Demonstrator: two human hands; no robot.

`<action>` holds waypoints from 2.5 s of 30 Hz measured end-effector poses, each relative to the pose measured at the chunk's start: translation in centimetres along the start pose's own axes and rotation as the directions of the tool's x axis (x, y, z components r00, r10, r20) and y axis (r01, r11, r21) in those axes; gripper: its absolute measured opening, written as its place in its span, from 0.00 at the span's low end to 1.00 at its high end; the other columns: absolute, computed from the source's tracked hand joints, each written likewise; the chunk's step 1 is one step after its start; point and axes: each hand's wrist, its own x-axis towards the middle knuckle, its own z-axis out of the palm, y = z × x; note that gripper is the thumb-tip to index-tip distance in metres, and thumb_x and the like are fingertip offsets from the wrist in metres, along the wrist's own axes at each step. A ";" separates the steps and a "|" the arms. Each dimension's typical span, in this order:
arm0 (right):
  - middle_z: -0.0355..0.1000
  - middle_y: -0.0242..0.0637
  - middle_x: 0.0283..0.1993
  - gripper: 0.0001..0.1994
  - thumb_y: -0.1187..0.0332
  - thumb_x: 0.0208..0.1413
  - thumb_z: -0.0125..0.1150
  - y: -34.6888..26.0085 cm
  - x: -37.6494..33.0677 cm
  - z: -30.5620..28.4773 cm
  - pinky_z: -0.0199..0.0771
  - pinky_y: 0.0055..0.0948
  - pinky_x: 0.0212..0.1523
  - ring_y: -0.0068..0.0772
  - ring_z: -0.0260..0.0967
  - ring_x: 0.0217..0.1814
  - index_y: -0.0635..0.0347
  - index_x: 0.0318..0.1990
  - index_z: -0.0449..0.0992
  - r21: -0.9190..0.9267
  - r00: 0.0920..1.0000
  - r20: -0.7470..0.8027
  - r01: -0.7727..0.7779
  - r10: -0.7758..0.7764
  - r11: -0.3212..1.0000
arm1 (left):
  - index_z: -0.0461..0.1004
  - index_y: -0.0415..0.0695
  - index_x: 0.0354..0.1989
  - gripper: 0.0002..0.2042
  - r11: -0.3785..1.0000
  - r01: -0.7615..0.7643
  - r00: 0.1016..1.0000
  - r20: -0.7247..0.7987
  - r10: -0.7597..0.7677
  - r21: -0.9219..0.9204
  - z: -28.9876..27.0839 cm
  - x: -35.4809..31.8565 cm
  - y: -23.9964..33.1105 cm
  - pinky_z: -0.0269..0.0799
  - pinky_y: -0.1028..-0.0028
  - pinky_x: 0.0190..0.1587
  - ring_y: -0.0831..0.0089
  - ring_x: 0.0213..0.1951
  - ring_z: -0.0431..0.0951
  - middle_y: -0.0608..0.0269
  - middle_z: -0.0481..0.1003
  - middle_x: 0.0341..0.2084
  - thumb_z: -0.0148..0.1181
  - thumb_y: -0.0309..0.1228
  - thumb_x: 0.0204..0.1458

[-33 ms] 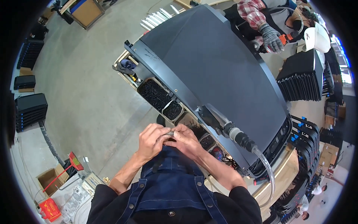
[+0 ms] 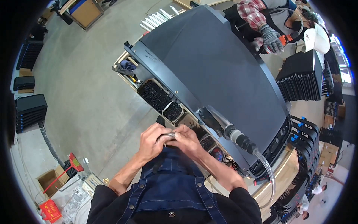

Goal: Assembling the components of a treadmill using power drills and pneumatic tools on a manufacturing line.

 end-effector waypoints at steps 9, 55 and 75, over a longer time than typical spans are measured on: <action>0.75 0.39 0.45 0.06 0.68 0.66 0.59 0.3 0.7 -0.5 0.82 0.41 0.51 0.35 0.79 0.43 0.58 0.42 0.69 -0.043 0.974 -0.167 -0.163 0.153 0.986 | 0.79 0.40 0.40 0.07 0.910 0.277 0.952 0.218 -0.216 -0.308 0.5 -0.4 -4.2 0.74 0.72 0.37 0.68 0.33 0.78 0.61 0.76 0.30 0.65 0.23 0.54; 0.78 0.41 0.37 0.31 0.41 0.65 0.52 -1.5 -16.6 -6.5 0.83 0.28 0.31 0.32 0.77 0.30 0.67 0.50 0.74 -0.217 0.393 -0.900 -0.023 -0.190 0.976 | 0.71 0.39 0.58 0.29 0.171 0.582 0.710 0.394 -0.583 -0.795 4.8 8.6 -11.2 0.65 0.82 0.24 0.82 0.27 0.71 0.63 0.76 0.34 0.67 0.46 0.55; 0.56 0.65 0.69 0.48 0.67 0.47 0.74 -3.4 -26.8 -13.4 0.57 0.48 0.71 0.65 0.54 0.72 0.67 0.72 0.50 -0.526 0.396 -0.630 -0.851 -0.668 -0.008 | 0.71 0.49 0.37 0.15 0.140 0.453 0.772 0.308 -0.556 -0.881 4.6 13.5 -13.2 0.58 0.86 0.19 0.85 0.22 0.67 0.74 0.67 0.28 0.65 0.46 0.55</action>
